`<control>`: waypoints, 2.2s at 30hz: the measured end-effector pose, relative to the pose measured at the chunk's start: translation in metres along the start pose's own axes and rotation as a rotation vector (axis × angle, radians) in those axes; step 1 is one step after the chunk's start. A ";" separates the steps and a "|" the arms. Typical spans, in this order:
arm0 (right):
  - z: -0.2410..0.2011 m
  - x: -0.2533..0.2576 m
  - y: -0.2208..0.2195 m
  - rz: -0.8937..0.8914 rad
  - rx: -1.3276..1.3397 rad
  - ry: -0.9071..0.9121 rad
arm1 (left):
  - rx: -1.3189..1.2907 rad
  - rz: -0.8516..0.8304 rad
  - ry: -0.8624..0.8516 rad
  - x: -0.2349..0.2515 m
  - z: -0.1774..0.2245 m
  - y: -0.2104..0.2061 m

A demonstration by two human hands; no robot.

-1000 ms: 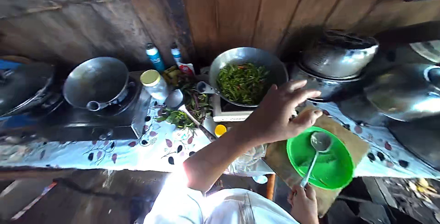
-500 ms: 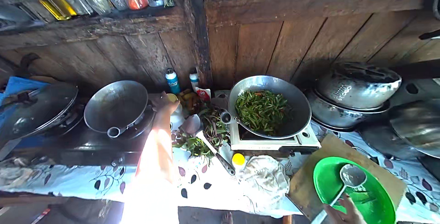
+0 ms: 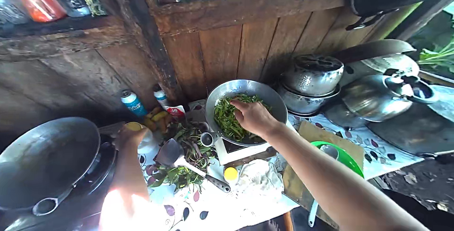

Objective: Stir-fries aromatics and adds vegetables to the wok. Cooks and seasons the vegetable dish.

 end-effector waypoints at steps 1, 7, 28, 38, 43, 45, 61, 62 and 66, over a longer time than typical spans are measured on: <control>0.003 0.007 0.003 -0.009 -0.008 -0.024 | 0.003 0.015 -0.006 0.000 -0.003 0.002; 0.008 0.024 0.019 -0.178 0.018 -0.167 | -0.053 0.229 -0.265 -0.045 -0.009 0.063; 0.101 -0.206 -0.042 -0.213 0.834 0.143 | -0.051 -0.348 -1.339 -0.385 0.095 -0.025; 0.147 -0.205 -0.127 -0.032 0.677 -0.098 | 0.360 -0.333 -1.219 -0.380 0.125 -0.120; 0.137 -0.202 -0.130 -0.005 0.649 -0.178 | 0.327 -0.395 -0.790 -0.406 0.135 -0.105; 0.138 -0.204 -0.129 -0.026 0.638 -0.173 | 0.291 -0.501 -0.694 -0.405 0.131 -0.073; 0.146 -0.201 -0.109 -0.201 0.685 -0.164 | 0.408 -0.433 -0.789 -0.384 0.124 -0.049; 0.145 -0.199 -0.104 -0.257 0.681 -0.177 | 0.390 -0.426 -0.837 -0.385 0.126 -0.054; 0.150 -0.196 -0.078 -0.487 0.672 -0.228 | 0.394 -0.485 -1.046 -0.389 0.137 -0.091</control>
Point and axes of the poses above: each hand's wrist, its own x-axis towards the middle knuckle, its own y-axis out of the back of the hand, z = x × y, the point moved 1 cm from there along x, towards the middle knuckle, and after that the axes turned 7 degrees about x, right-handed, at the moved point
